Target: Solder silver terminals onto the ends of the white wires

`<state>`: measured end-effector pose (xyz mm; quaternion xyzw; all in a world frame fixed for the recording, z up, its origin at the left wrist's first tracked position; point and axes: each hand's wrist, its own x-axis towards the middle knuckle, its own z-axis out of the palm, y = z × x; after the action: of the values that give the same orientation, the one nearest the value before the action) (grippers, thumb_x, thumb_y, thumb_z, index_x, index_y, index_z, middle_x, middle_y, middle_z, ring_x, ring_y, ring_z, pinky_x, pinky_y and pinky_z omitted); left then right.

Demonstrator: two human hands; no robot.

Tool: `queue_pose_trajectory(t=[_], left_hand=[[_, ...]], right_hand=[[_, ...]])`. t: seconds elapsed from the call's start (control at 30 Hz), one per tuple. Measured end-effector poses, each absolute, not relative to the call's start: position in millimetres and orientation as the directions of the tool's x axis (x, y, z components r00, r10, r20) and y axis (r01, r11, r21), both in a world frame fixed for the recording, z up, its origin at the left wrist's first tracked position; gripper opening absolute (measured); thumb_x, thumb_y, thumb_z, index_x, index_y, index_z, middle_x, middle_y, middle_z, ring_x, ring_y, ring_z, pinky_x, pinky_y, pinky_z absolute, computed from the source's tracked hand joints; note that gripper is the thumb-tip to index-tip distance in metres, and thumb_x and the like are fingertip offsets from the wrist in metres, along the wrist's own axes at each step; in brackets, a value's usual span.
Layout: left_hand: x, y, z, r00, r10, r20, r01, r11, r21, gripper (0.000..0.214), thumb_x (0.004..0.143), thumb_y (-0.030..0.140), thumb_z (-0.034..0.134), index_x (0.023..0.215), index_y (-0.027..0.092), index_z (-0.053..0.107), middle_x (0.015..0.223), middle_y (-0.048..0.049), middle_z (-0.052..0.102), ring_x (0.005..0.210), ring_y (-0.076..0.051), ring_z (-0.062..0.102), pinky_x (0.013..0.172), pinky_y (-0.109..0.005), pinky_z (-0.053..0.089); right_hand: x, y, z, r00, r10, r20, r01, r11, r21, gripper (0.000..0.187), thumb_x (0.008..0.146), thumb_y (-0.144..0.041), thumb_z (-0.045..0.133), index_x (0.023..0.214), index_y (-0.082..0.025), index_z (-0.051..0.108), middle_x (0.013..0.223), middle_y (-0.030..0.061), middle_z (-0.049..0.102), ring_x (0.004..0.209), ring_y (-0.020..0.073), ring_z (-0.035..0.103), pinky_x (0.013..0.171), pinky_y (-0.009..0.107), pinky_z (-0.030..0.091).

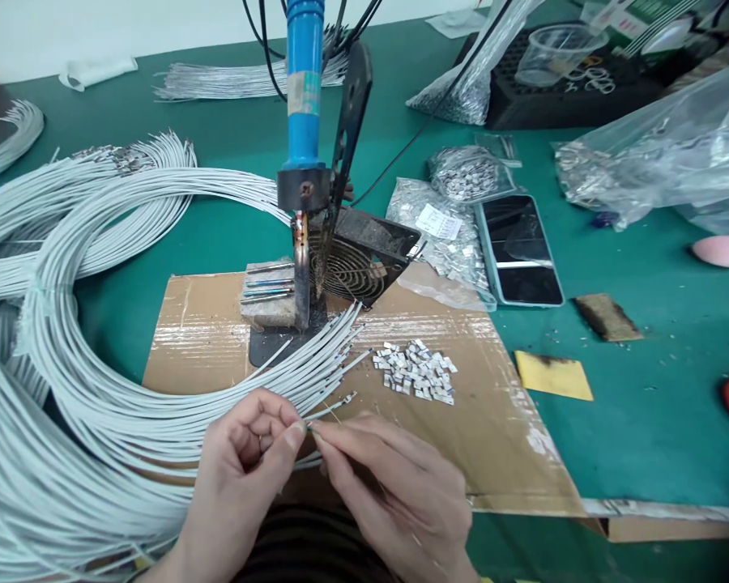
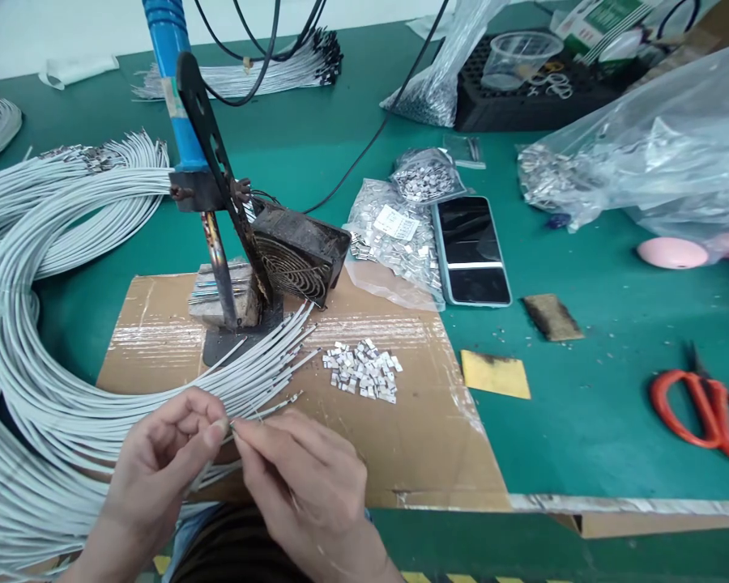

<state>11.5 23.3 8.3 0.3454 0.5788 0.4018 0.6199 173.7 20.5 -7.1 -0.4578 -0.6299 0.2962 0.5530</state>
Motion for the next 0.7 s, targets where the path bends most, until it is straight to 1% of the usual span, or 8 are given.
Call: queue_pose_trajectory(t=[0.07,0.17,0.27,0.37,0.43,0.5,0.6,0.7], left_hand=[[12.3,25.6,9.7,-0.031,0.895,-0.445,-0.084,0.442,0.893,0.025,0.091,0.037,0.082,0.079,0.017,0.071,0.057,0.0069,0.053,0.052,-0.006,0.035,0.048,-0.015,0.029],[15.1,28.2,12.7,-0.036,0.895,-0.444,-0.076,0.441,0.895,0.023,0.089,0.034,0.082,0.077,0.017,0.071,0.058,0.0063,0.055,0.051,-0.006,0.037,0.048,-0.015,0.029],[16.1,29.5,13.5,-0.036,0.895,-0.444,-0.064,0.442,0.895,0.022,0.088,0.032,0.081,0.076,0.017,0.072,0.057,0.0055,0.057,0.05,-0.005,0.04,0.048,-0.014,0.03],[16.0,30.7,13.1,-0.045,0.904,-0.426,-0.032,0.425,0.905,0.019,0.086,0.029,0.082,0.075,0.016,0.073,0.057,0.0047,0.059,0.049,-0.005,0.041,0.047,-0.013,0.03],[17.2,32.1,13.8,-0.038,0.916,-0.398,-0.01,0.398,0.917,0.016,0.083,0.027,0.084,0.074,0.016,0.075,0.059,0.0036,0.062,0.05,-0.005,0.043,0.046,-0.012,0.031],[20.3,33.6,16.4,-0.04,0.917,-0.398,0.0,0.398,0.917,0.015,0.08,0.025,0.085,0.073,0.016,0.075,0.059,0.0034,0.063,0.05,-0.005,0.045,0.046,-0.012,0.032],[27.1,34.5,23.5,-0.126,0.889,-0.44,-0.015,0.442,0.897,0.016,0.075,0.023,0.086,0.069,0.016,0.073,0.055,0.0051,0.06,0.048,-0.005,0.045,0.046,-0.012,0.033],[31.3,34.2,29.7,-0.184,0.883,-0.432,-0.036,0.433,0.901,0.016,0.072,0.021,0.087,0.067,0.016,0.072,0.055,0.0045,0.062,0.05,-0.005,0.048,0.048,-0.013,0.035]], right_hand=[[184.0,24.5,-6.0,-0.026,0.92,0.391,0.233,0.386,-0.893,0.032,0.087,-0.001,0.075,0.104,-0.024,0.087,0.075,0.0023,0.082,0.062,0.0153,0.075,0.063,0.023,0.063],[191.9,27.3,-6.6,0.023,0.956,0.294,0.143,0.288,-0.947,0.034,0.09,-0.004,0.075,0.105,-0.031,0.088,0.07,-0.0011,0.078,0.057,0.0136,0.071,0.056,0.021,0.06],[192.5,28.5,-5.0,0.063,0.966,0.25,0.118,0.242,-0.963,0.037,0.091,-0.005,0.074,0.109,-0.034,0.088,0.075,-0.0014,0.078,0.058,0.012,0.07,0.054,0.019,0.058],[191.1,29.1,0.6,-0.009,0.956,0.293,0.185,0.29,-0.939,0.042,0.092,-0.002,0.072,0.118,-0.033,0.085,0.084,-0.0003,0.079,0.067,0.0116,0.073,0.063,0.018,0.06],[190.8,28.9,3.7,-0.074,0.936,0.345,0.248,0.352,-0.902,0.044,0.092,-0.001,0.071,0.122,-0.03,0.083,0.086,0.0009,0.078,0.073,0.0128,0.074,0.071,0.02,0.062],[191.5,28.1,4.4,-0.092,0.922,0.375,0.283,0.385,-0.878,0.043,0.093,-0.001,0.069,0.123,-0.029,0.082,0.087,0.0014,0.078,0.076,0.0134,0.074,0.074,0.02,0.062],[193.0,26.8,1.4,-0.023,0.944,0.33,0.268,0.324,-0.907,0.039,0.094,-0.003,0.069,0.119,-0.03,0.083,0.088,0.0001,0.078,0.073,0.0113,0.073,0.07,0.018,0.06],[191.7,26.6,-3.7,0.086,0.976,0.199,0.164,0.183,-0.969,0.028,0.095,-0.009,0.072,0.107,-0.031,0.085,0.077,-0.003,0.075,0.061,0.009,0.068,0.058,0.016,0.056]])
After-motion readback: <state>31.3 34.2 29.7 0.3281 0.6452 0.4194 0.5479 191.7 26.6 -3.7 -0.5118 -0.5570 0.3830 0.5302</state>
